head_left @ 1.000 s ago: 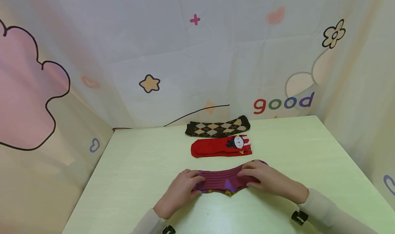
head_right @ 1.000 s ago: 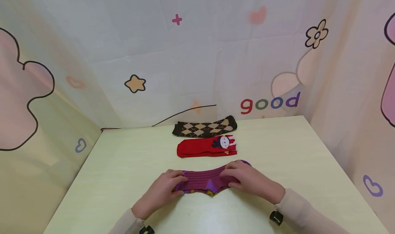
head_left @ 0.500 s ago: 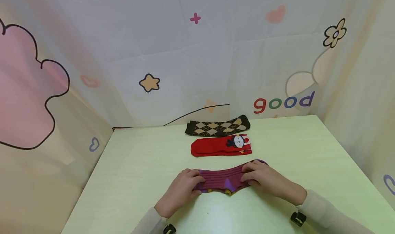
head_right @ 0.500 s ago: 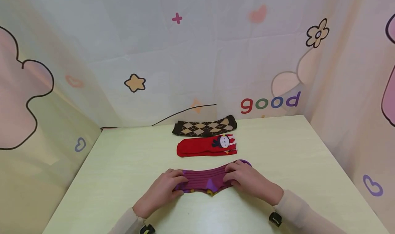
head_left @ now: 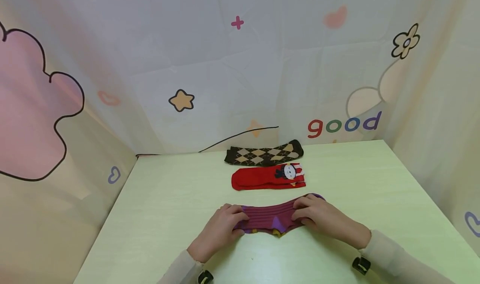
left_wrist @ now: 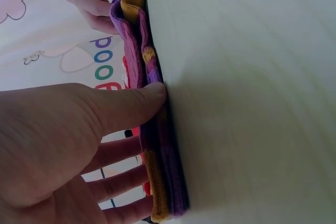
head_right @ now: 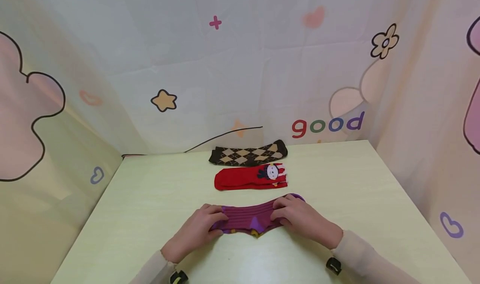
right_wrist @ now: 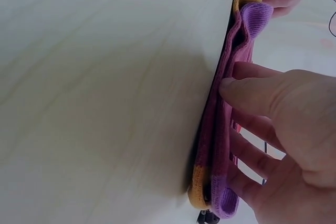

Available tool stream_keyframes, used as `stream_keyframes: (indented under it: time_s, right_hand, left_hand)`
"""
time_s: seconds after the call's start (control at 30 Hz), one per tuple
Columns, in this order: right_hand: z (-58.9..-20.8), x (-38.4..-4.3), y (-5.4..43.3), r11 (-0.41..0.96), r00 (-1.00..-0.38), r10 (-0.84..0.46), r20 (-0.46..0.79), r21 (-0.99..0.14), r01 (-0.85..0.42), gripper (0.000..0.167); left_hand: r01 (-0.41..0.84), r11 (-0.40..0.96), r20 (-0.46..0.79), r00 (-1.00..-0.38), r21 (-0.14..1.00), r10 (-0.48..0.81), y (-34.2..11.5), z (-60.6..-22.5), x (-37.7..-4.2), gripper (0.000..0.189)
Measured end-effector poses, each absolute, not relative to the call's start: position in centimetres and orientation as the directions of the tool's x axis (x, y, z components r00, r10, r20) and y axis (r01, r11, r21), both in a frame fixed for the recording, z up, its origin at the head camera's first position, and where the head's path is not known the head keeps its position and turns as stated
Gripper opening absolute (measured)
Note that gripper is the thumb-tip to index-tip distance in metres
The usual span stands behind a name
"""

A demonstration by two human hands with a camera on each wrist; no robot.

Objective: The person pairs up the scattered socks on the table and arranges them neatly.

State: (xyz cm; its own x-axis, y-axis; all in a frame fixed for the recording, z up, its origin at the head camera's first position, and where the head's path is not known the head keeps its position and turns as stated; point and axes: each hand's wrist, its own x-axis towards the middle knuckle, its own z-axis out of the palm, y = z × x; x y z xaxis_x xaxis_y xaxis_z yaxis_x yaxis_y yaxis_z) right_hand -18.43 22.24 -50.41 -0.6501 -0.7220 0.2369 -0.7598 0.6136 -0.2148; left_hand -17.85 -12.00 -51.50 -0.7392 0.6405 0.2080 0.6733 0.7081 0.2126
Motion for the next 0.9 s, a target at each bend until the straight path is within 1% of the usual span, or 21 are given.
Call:
stream_keyframes:
  time_s: [0.17, 0.43, 0.73, 0.9]
  right_hand:
    - [-50.5, -18.5, 22.2, 0.624, -0.661, -0.714, 0.231, -0.217, -0.751, 0.025]
    - [-50.2, -19.3, 22.1, 0.660, -0.700, -0.692, 0.177, -0.238, -0.712, 0.025]
    - [-50.2, -20.6, 22.1, 0.676, -0.711, -0.679, 0.185, -0.222, -0.703, 0.025]
    - [-50.3, -21.3, 21.9, 0.671, -0.704, -0.683, 0.195, -0.214, -0.710, 0.025]
  left_hand:
    - [0.659, 0.714, 0.174, -0.752, 0.237, 0.636, -12.1, -51.5, -18.3, 0.028]
    - [0.647, 0.719, 0.168, -0.762, 0.255, 0.626, -12.1, -51.7, -19.4, 0.028]
    - [0.665, 0.709, 0.175, -0.746, 0.233, 0.642, -11.5, -50.9, -20.9, 0.026]
    - [0.659, 0.709, 0.179, -0.751, 0.249, 0.635, -11.4, -50.9, -21.5, 0.025]
